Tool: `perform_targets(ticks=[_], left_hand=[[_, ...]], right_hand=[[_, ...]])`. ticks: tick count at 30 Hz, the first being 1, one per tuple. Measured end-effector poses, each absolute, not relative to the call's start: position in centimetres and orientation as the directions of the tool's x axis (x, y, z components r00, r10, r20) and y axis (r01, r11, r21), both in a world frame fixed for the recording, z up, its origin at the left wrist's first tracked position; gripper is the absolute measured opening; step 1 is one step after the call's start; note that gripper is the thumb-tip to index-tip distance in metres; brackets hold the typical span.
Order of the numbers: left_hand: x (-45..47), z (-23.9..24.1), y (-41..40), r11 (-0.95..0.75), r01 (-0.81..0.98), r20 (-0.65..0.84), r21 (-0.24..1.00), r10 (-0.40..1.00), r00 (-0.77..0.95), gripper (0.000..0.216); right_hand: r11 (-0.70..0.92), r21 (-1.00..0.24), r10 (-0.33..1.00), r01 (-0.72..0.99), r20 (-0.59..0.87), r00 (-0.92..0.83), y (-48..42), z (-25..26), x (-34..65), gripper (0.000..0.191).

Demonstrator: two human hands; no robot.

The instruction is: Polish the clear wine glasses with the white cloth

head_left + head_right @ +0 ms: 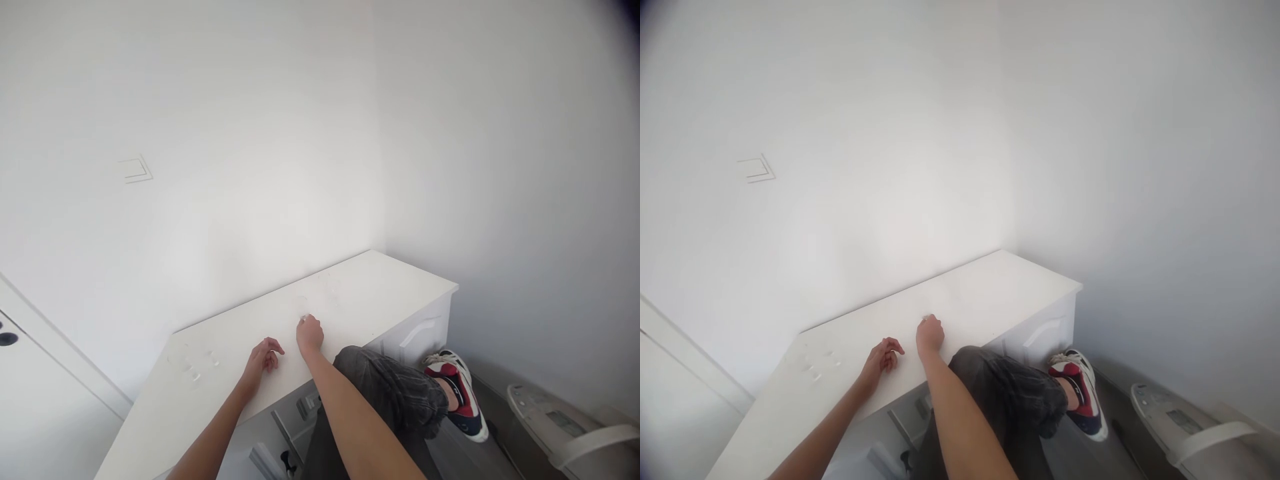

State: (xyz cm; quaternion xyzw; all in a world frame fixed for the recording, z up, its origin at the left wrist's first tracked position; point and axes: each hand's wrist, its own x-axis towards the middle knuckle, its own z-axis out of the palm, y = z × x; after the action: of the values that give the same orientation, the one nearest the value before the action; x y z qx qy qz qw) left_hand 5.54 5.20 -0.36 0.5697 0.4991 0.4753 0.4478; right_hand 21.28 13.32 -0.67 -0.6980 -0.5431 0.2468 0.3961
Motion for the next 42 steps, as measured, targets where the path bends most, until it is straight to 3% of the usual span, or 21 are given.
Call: perform_targets(ticks=[14, 17, 20, 23, 27, 38, 42], left_hand=[[5.7, 0.3, 4.8, -0.143, 0.206, 0.137, 0.968, 0.99, 0.045, 0.048], [5.7, 0.4, 4.7, -0.151, 0.219, 0.141, 0.964, 0.988, 0.059, 0.046], [5.7, 0.5, 4.7, -0.16, 0.241, 0.148, 0.957, 0.987, 0.067, 0.044], [5.7, 0.4, 4.7, -0.162, 0.259, 0.15, 0.952, 0.987, 0.065, 0.041], [5.8, 0.1, 4.8, -0.17, 0.271, 0.161, 0.947, 0.985, 0.054, 0.04], [5.7, 0.4, 4.7, -0.146, 0.31, 0.134, 0.94, 0.989, 0.06, 0.038], [5.8, 0.5, 4.6, -0.153, 0.303, 0.144, 0.941, 0.988, 0.049, 0.037]], right_hand=[[-0.214, -0.83, 0.951, 0.515, -0.057, 0.303, 13.8, -0.1, 21.8, 0.027], [-0.211, -0.829, 0.95, 0.517, -0.05, 0.307, 13.4, 0.2, 21.7, 0.036], [-0.184, -0.775, 0.959, 0.605, -0.006, 0.284, 12.5, 0.5, 21.4, 0.038], [-0.095, -0.629, 0.981, 0.772, 0.072, 0.179, 11.2, 0.7, 21.1, 0.032], [0.051, -0.475, 0.986, 0.879, 0.164, 0.031, 10.2, 0.7, 20.6, 0.048], [-0.011, -0.474, 1.0, 0.881, 0.006, 0.015, 13.5, -0.7, 20.6, 0.057], [0.01, -0.491, 1.0, 0.871, 0.019, -0.001, 15.0, -1.4, 21.0, 0.055]])
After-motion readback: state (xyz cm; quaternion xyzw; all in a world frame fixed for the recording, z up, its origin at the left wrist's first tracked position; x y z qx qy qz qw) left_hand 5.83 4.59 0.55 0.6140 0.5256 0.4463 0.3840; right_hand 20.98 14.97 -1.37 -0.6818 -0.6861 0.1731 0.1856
